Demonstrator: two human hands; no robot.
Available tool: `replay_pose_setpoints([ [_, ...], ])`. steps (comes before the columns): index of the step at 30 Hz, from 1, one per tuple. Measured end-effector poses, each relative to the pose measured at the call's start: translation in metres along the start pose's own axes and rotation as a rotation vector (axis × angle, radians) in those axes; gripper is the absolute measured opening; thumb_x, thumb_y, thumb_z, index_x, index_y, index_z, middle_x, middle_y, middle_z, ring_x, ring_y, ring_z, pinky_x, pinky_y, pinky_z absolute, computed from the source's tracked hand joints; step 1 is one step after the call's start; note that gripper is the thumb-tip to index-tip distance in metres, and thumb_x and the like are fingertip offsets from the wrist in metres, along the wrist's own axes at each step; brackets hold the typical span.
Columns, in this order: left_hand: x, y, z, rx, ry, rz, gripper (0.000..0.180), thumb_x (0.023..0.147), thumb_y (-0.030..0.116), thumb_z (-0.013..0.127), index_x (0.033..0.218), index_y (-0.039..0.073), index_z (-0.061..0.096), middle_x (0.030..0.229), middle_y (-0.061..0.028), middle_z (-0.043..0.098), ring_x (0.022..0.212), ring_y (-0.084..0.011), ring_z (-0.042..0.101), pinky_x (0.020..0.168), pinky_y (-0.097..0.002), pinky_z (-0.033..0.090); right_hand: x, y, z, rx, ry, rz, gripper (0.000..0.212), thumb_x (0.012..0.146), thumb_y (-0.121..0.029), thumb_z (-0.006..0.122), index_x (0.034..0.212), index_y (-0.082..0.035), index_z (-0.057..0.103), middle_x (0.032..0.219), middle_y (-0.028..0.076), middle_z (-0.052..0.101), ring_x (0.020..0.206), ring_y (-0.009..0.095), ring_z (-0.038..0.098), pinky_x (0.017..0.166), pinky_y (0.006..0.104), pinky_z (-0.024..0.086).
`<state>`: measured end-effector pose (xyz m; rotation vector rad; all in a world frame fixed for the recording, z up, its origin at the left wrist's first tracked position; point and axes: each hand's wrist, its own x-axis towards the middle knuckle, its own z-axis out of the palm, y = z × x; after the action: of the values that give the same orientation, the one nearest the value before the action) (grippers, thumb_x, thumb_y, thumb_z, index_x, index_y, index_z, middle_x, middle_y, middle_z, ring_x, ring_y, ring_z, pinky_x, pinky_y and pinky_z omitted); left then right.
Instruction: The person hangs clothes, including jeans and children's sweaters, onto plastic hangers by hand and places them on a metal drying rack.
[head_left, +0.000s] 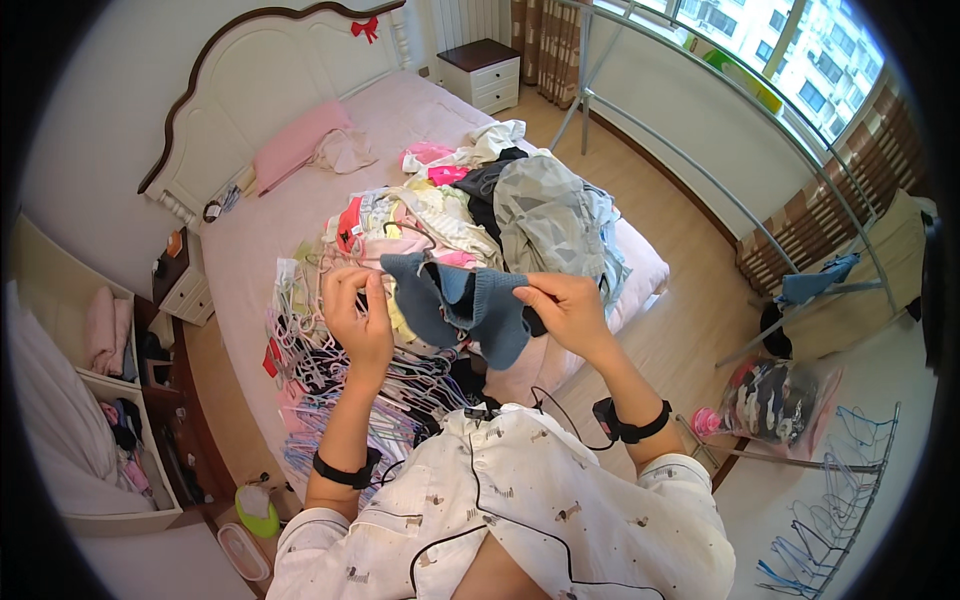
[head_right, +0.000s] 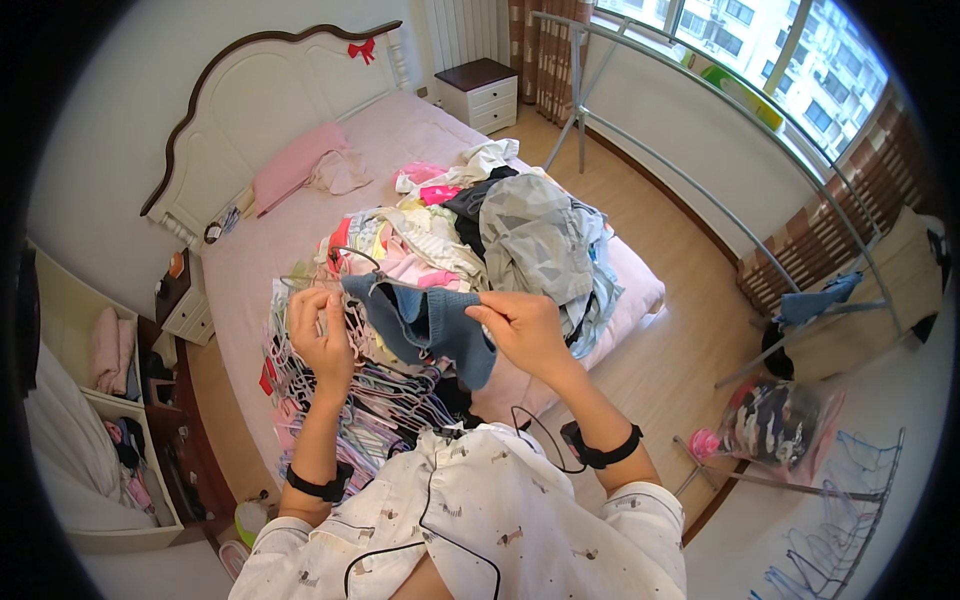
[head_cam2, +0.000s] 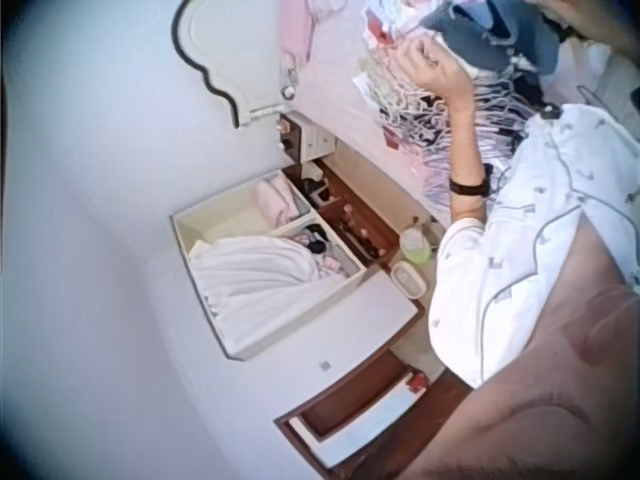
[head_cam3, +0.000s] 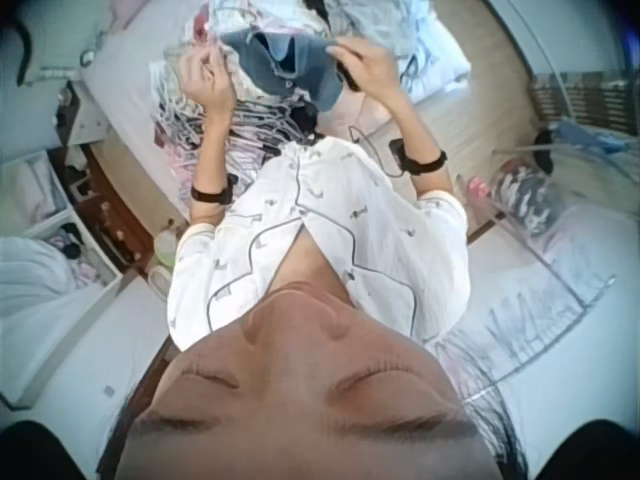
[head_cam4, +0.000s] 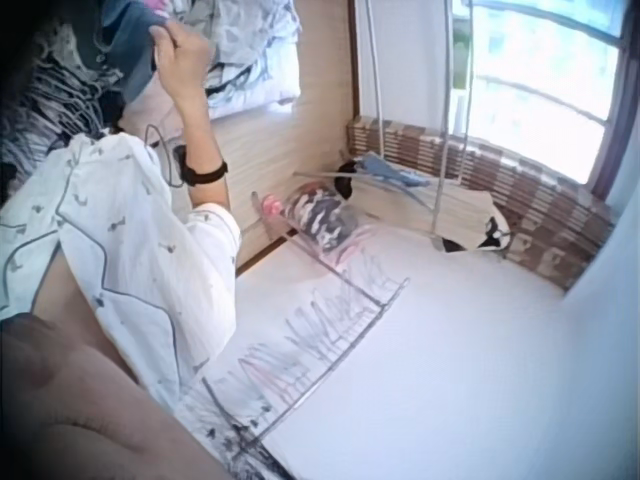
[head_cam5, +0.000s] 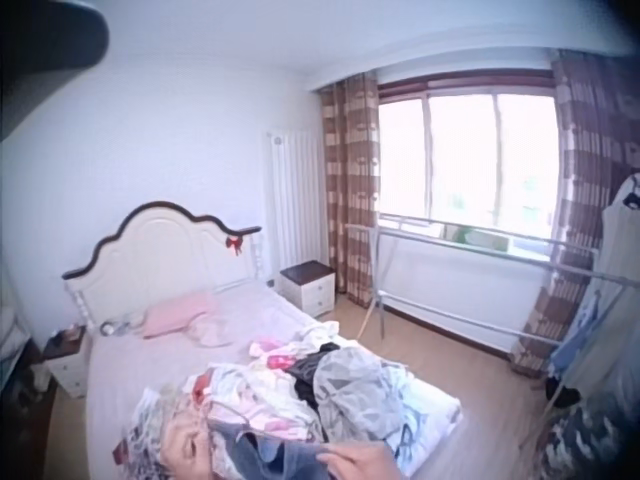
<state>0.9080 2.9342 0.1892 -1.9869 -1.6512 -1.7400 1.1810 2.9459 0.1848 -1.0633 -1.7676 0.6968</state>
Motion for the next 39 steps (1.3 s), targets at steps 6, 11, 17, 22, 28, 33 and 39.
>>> replay_pose_setpoints([
  [6,0.005,0.012,0.033,-0.262,-0.086,-0.221,0.018,0.093,0.014,0.064,0.101,-0.002,0.062,0.103,-0.0075,0.061,0.089,-0.0167,0.058,0.079,-0.0277,0.046,0.004,0.000,-0.012,-0.015,0.052,-0.059,0.016,0.086,-0.020,0.072,0.093,-0.006,0.073,0.065,0.011,0.062,0.054,0.021,0.057,0.053,0.0315,0.044],
  [11,0.016,0.005,0.047,-0.648,-0.186,-0.503,0.025,0.097,0.023,0.064,0.106,0.001,0.062,0.105,-0.0041,0.064,0.089,-0.0081,0.057,0.080,-0.0237,0.046,-0.002,0.007,-0.023,0.032,-0.001,0.075,0.017,0.087,-0.019,0.071,0.096,-0.005,0.073,0.065,0.010,0.062,0.054,0.018,0.056,0.053,0.0300,0.044],
  [17,0.012,-0.012,0.036,-0.880,0.020,-0.631,0.018,0.100,0.020,0.058,0.087,0.008,0.055,0.083,0.0033,0.059,0.075,-0.0038,0.052,0.070,-0.0204,0.042,-0.008,0.015,-0.028,0.172,-0.061,0.197,0.022,0.090,-0.012,0.068,0.111,-0.006,0.072,0.072,0.005,0.068,0.063,0.006,0.058,0.058,0.0253,0.045],
  [22,0.014,-0.030,0.015,-0.858,0.136,-0.628,0.017,0.101,0.017,0.056,0.086,0.010,0.053,0.081,0.0041,0.054,0.072,-0.0036,0.048,0.068,-0.0207,0.041,-0.006,0.013,-0.031,0.271,-0.080,0.179,0.024,0.090,-0.010,0.068,0.113,-0.005,0.071,0.087,0.005,0.072,0.077,0.004,0.061,0.068,0.0213,0.048],
  [28,0.020,-0.021,-0.012,0.297,0.136,-0.045,0.025,0.081,0.014,0.071,0.098,0.001,0.058,0.098,-0.0118,0.056,0.093,-0.0261,0.054,0.090,-0.0401,0.042,-0.008,0.005,-0.025,0.193,-0.085,0.160,0.020,0.088,-0.011,0.070,0.107,-0.004,0.073,0.078,0.005,0.071,0.068,0.004,0.057,0.061,0.0220,0.046],
  [33,0.045,0.017,-0.024,0.142,-0.330,0.353,0.027,0.083,0.010,0.069,0.110,0.005,0.065,0.099,-0.0112,0.060,0.097,-0.0288,0.057,0.101,-0.0460,0.037,-0.003,-0.010,-0.026,0.128,-0.105,0.174,0.017,0.088,-0.011,0.070,0.103,-0.002,0.073,0.068,0.000,0.064,0.061,0.003,0.051,0.056,0.0213,0.042],
  [39,0.035,0.002,-0.010,0.081,-0.319,0.308,0.006,0.082,0.006,0.068,0.088,0.005,0.066,0.075,-0.0071,0.058,0.074,-0.0271,0.055,0.075,-0.0369,0.038,-0.002,-0.012,-0.028,0.178,-0.142,0.166,0.018,0.090,-0.011,0.068,0.104,-0.002,0.072,0.068,0.000,0.063,0.057,0.004,0.050,0.053,0.0230,0.040],
])
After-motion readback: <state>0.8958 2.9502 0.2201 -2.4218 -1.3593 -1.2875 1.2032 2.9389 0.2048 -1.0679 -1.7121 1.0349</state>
